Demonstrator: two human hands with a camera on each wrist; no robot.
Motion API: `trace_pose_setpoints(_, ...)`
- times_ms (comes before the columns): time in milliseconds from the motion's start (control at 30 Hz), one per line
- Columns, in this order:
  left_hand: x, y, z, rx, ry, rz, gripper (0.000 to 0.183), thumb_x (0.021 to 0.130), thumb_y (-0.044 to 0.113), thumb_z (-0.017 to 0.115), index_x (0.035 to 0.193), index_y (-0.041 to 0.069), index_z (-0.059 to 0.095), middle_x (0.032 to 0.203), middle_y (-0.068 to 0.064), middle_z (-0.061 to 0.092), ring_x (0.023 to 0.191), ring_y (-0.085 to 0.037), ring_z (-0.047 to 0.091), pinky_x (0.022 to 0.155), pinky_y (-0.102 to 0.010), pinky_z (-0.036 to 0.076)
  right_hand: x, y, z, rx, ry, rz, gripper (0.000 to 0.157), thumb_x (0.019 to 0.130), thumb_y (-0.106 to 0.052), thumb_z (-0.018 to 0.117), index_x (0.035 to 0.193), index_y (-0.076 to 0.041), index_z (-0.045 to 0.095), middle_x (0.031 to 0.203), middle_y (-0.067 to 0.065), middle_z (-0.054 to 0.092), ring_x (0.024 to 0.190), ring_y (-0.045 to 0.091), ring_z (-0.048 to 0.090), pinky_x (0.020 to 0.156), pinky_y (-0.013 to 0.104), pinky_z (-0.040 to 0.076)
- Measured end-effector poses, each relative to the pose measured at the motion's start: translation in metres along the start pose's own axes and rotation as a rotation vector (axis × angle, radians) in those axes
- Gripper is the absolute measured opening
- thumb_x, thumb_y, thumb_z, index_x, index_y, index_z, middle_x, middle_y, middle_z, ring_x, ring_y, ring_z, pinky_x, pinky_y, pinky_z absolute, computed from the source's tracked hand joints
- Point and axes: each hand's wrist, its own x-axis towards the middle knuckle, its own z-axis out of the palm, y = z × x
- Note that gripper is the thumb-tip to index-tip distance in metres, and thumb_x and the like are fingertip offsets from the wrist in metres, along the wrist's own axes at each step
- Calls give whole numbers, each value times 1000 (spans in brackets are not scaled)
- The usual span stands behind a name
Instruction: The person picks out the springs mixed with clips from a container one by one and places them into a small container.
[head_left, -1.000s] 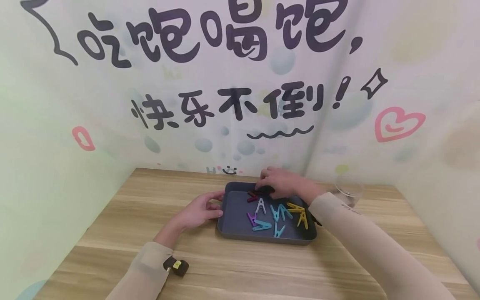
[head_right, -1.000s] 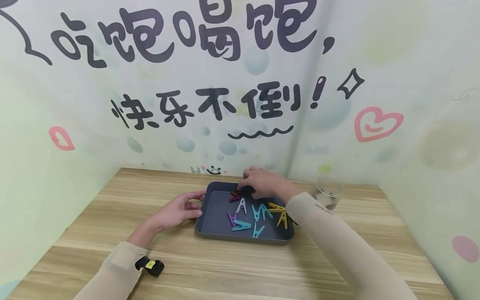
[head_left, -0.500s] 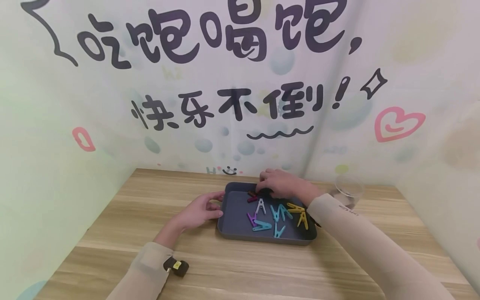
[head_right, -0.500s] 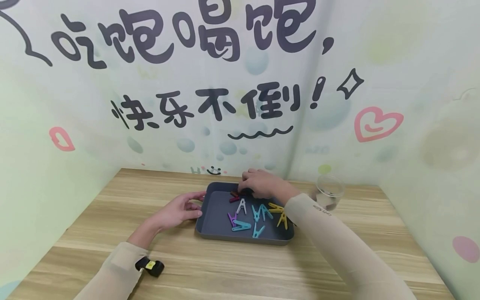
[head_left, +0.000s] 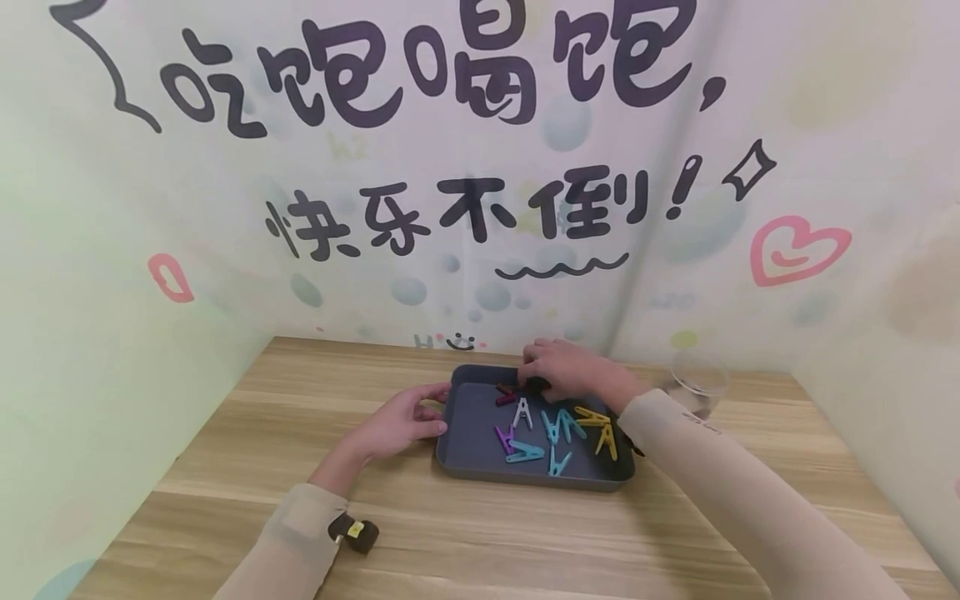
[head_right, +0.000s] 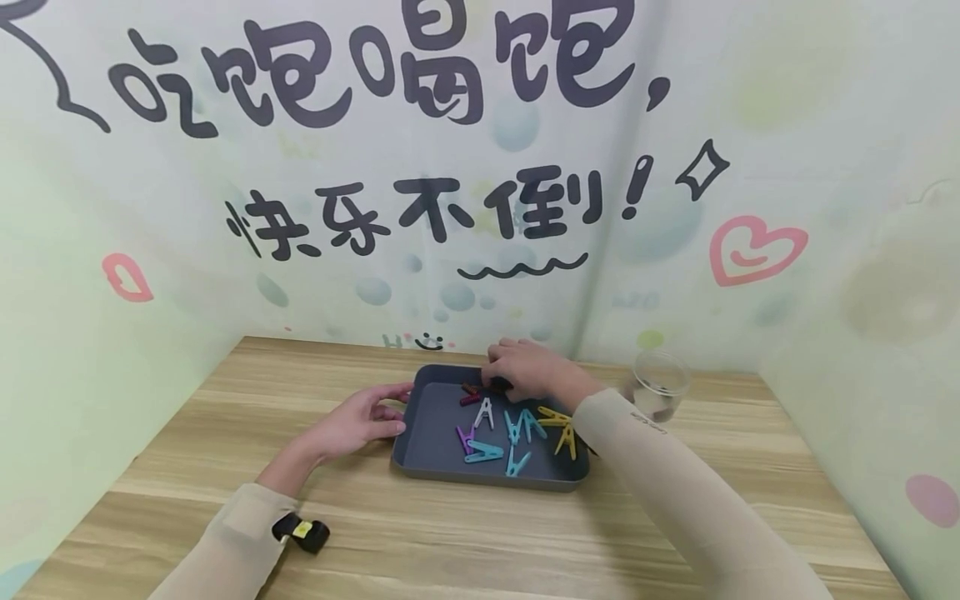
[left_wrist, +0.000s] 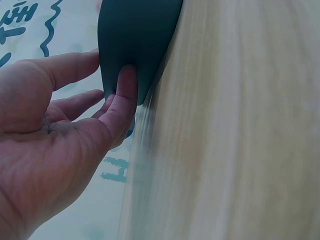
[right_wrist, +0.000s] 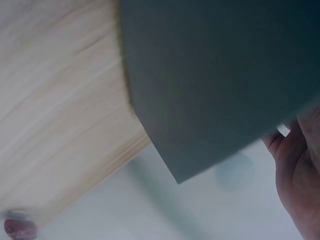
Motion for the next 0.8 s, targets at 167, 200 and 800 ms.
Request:
trace_pose_setpoints(167, 1, -1, 1, 4, 3, -2, 64, 90, 6, 64, 146, 0, 33, 138, -21, 45, 115, -34, 57, 90, -32, 54, -7, 0, -5, 86, 25, 47, 31, 77, -30, 79, 106, -32, 69, 104, -8, 56, 92, 11, 49, 82, 30, 48)
trace_pose_setpoints(200, 1, -1, 1, 6, 3, 0, 64, 90, 6, 64, 146, 0, 33, 138, -21, 45, 115, -34, 57, 89, -32, 54, -8, 0, -6, 100, 32, 56, 30, 77, -30, 79, 106, -32, 69, 104, -9, 56, 92, 11, 49, 82, 29, 48)
trace_pose_setpoints(800, 0, 3, 2, -3, 10, -15, 64, 90, 4, 63, 146, 1, 33, 139, -21, 44, 116, -35, 56, 89, -32, 54, -34, 1, -20, 277, 84, 122, 29, 79, -31, 75, 107, -24, 68, 101, -10, 58, 97, 11, 53, 88, 30, 49)
